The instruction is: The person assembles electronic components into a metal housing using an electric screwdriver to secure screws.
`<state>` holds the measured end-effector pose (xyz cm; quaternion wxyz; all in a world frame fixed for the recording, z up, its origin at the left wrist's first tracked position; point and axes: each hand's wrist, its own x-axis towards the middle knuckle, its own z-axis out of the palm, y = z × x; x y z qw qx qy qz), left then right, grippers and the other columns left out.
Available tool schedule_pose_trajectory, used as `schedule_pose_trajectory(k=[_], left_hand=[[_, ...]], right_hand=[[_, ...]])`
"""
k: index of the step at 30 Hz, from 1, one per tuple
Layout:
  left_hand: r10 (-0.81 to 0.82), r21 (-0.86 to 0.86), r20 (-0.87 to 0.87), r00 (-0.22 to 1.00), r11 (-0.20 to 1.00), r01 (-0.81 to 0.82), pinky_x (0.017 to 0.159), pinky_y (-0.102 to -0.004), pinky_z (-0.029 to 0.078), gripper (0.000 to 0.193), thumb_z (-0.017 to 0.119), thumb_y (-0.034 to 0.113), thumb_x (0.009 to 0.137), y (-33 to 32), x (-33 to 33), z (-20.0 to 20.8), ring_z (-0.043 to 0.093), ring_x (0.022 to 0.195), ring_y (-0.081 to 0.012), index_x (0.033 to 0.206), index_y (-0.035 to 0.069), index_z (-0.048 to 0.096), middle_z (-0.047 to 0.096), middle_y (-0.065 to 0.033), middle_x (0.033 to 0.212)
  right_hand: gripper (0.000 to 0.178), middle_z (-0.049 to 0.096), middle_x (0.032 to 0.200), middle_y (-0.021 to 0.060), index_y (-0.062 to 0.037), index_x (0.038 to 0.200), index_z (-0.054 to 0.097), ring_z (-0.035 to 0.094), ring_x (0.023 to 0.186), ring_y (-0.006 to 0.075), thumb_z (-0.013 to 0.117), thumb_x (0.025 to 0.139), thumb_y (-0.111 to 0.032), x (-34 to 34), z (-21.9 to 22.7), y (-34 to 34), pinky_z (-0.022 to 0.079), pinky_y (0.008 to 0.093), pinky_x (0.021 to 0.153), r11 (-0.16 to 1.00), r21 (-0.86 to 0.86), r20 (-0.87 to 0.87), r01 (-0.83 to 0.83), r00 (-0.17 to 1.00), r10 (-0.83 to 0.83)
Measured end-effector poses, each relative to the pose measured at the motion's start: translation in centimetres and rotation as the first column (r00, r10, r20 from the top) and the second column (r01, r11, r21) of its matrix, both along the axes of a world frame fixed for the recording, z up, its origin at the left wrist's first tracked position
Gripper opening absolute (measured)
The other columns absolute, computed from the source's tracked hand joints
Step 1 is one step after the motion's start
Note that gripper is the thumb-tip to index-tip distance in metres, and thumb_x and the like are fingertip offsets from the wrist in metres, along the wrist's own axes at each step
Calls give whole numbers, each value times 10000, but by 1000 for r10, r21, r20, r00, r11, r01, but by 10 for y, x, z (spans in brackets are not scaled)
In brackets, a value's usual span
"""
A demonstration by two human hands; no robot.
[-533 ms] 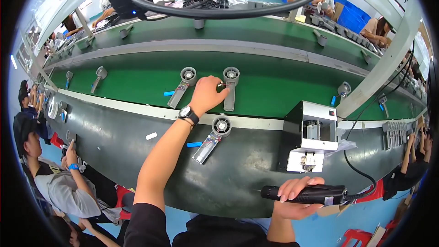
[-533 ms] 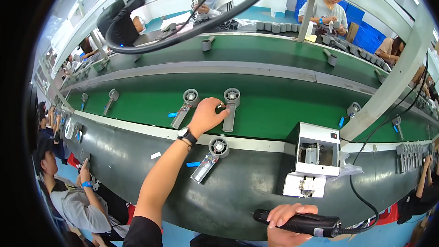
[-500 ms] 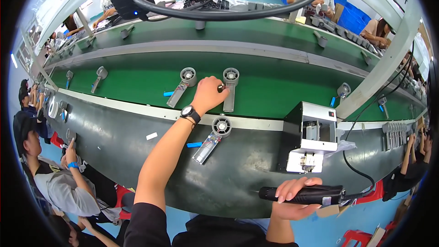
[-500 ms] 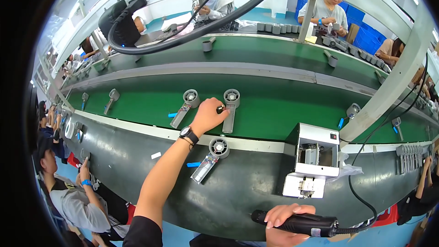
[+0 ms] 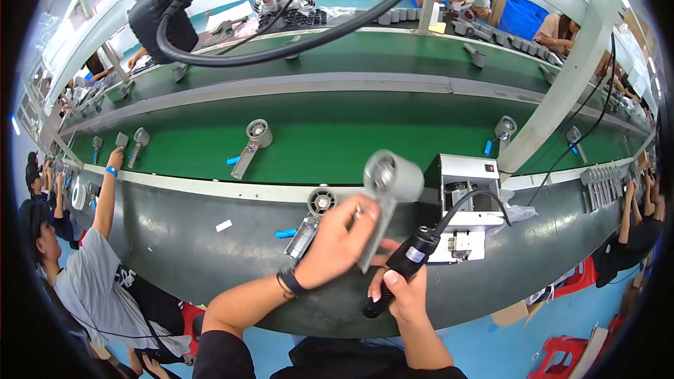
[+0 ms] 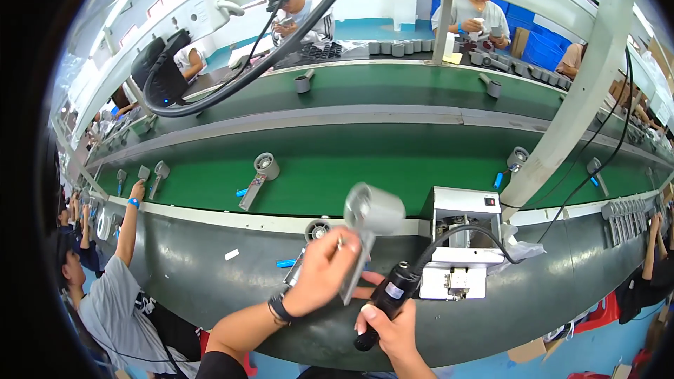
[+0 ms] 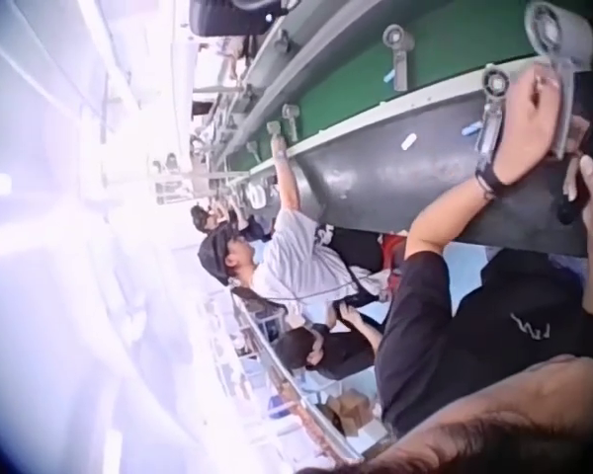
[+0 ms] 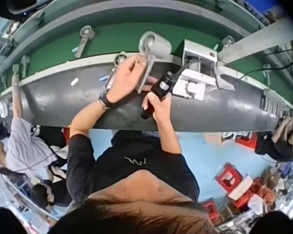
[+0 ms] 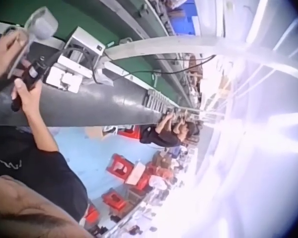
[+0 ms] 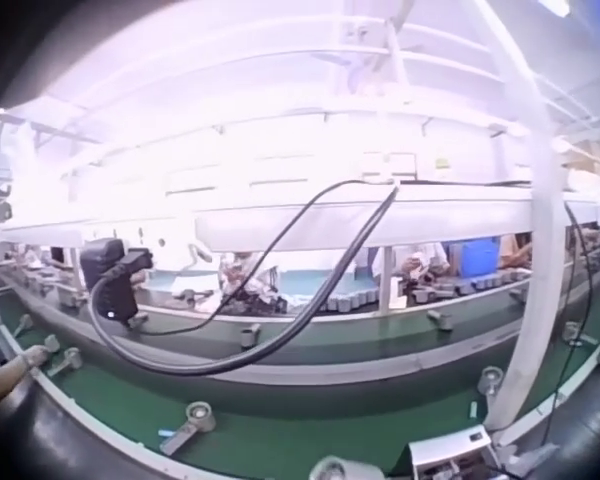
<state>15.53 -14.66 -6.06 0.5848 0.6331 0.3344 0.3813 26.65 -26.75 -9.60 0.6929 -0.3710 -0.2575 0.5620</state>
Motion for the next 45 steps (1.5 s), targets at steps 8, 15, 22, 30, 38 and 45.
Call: schedule_pose_trajectory(k=[8, 15, 22, 30, 38, 45], left_hand=[[-109, -81, 61, 992, 990, 114, 742, -273, 480, 193, 580, 118, 974, -30, -1, -14, 568, 781, -130, 1088, -38, 595, 616, -87, 909], [-301, -206, 165, 939, 921, 331, 825, -291, 532, 379, 614, 68, 964, -8, -20, -14, 637, 941, -131, 1322, -26, 529, 664, -93, 1098], [-436, -315, 193, 879, 821, 477, 819, -295, 543, 255, 557, 75, 1001, -3, -20, -3, 650, 863, -143, 1213, -54, 617, 639, -78, 997], [-341, -393, 267, 901, 815, 425, 860, -298, 545, 249, 580, 89, 996, -14, -19, -16, 660, 925, -153, 1183, -70, 617, 671, -101, 1044], [-231, -424, 265, 936, 844, 328, 831, -312, 537, 105, 613, 57, 964, -13, -19, -9, 671, 874, -172, 1025, -27, 626, 689, -108, 993], [-249, -402, 264, 932, 850, 341, 831, -311, 537, 136, 612, 65, 967, -9, -22, -9, 664, 882, -166, 1064, -30, 618, 678, -101, 1017]], right_hand=[[402, 624, 780, 98, 54, 1191, 519, 604, 573, 169, 693, 836, -16, -7, -10, -17, 494, 295, 548, 999, -43, -127, -16, 992, 10], [462, 655, 985, 267, 76, 1243, 497, 569, 559, 160, 670, 850, -92, 9, -11, -24, 503, 301, 556, 980, -25, -127, 197, 972, -199], [551, 628, 907, 251, 57, 1299, 476, 530, 525, 167, 647, 847, -209, 24, -9, -25, 481, 297, 527, 964, -56, 31, 260, 966, -258], [531, 649, 906, 247, 11, 1331, 519, 571, 549, 178, 667, 849, -155, 19, -19, -30, 488, 290, 534, 987, -34, 46, 157, 987, -156], [495, 657, 934, 258, -7, 1315, 547, 592, 572, 185, 679, 846, -94, 12, -19, -30, 488, 283, 514, 994, -1, 73, 109, 991, -109], [492, 656, 923, 251, -9, 1319, 547, 587, 579, 178, 673, 848, -77, 10, -19, -28, 486, 282, 514, 995, 16, 128, 95, 987, -96]])
